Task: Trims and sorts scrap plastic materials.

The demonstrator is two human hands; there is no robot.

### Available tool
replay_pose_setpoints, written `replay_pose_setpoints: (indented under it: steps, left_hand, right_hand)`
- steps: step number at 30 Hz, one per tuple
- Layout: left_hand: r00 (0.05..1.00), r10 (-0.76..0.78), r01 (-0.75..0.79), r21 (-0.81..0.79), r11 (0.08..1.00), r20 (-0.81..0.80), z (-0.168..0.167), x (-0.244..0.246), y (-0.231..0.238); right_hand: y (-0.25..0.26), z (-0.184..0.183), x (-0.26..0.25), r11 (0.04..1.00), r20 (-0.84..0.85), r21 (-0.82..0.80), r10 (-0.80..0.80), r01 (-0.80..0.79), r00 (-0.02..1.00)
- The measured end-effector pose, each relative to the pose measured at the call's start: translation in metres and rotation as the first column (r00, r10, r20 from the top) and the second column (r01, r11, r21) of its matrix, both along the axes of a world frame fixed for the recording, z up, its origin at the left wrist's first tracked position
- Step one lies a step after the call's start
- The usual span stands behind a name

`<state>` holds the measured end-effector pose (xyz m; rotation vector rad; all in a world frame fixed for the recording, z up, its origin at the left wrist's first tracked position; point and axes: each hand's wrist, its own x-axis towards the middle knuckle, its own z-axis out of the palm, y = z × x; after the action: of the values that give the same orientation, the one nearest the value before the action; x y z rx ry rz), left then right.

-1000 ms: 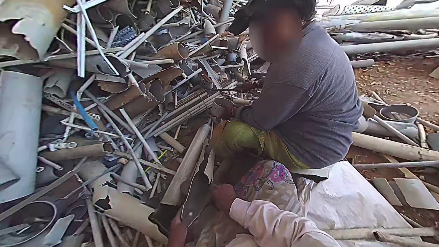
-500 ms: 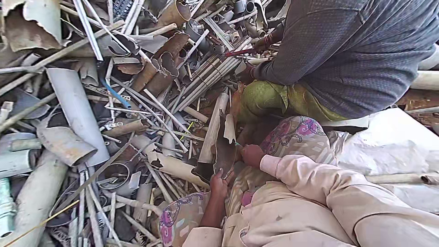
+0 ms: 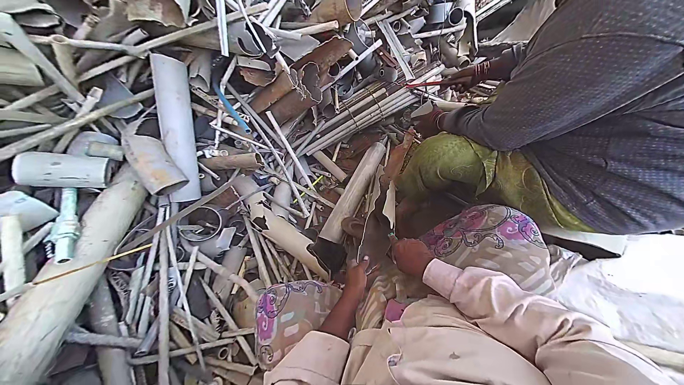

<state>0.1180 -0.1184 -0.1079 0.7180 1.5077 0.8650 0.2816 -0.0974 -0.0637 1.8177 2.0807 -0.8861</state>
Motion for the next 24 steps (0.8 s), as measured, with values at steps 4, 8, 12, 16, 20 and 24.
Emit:
replay_pose_setpoints:
  steps: [4, 8, 12, 16, 20, 24]
  left_hand:
    - [0.897, -0.142, 0.214, 0.130, 0.968, -0.419, 0.017, -0.014, 0.013]
    - [0.775, 0.100, 0.204, 0.398, 0.894, -0.624, 0.030, -0.048, 0.026]
    - [0.657, 0.381, 0.143, 0.604, 0.784, -0.650, 0.047, -0.075, 0.020]
    - [0.577, 0.480, 0.098, 0.639, 0.763, -0.661, 0.043, -0.098, 0.015]
    - [0.564, 0.501, 0.047, 0.631, 0.774, -0.657, 0.040, -0.105, 0.013]
    - [0.611, 0.505, 0.035, 0.658, 0.752, -0.609, 0.048, -0.115, 0.023]
  right_hand:
    - [0.006, 0.039, 0.020, 0.998, -0.079, 0.032, -0.044, 0.047, 0.996]
    - [0.010, 0.077, 0.066, 0.988, -0.298, 0.130, -0.037, 0.079, 0.954]
    - [0.011, 0.095, 0.113, 0.970, -0.458, 0.194, -0.041, 0.145, 0.888]
    - [0.012, 0.112, 0.143, 0.946, -0.401, 0.290, -0.017, 0.144, 0.916]
    - [0.025, 0.110, 0.149, 0.977, -0.090, 0.207, -0.040, 0.058, 0.995]
    - [0.042, 0.081, 0.138, 0.995, 0.150, 0.095, -0.048, 0.034, 0.987]
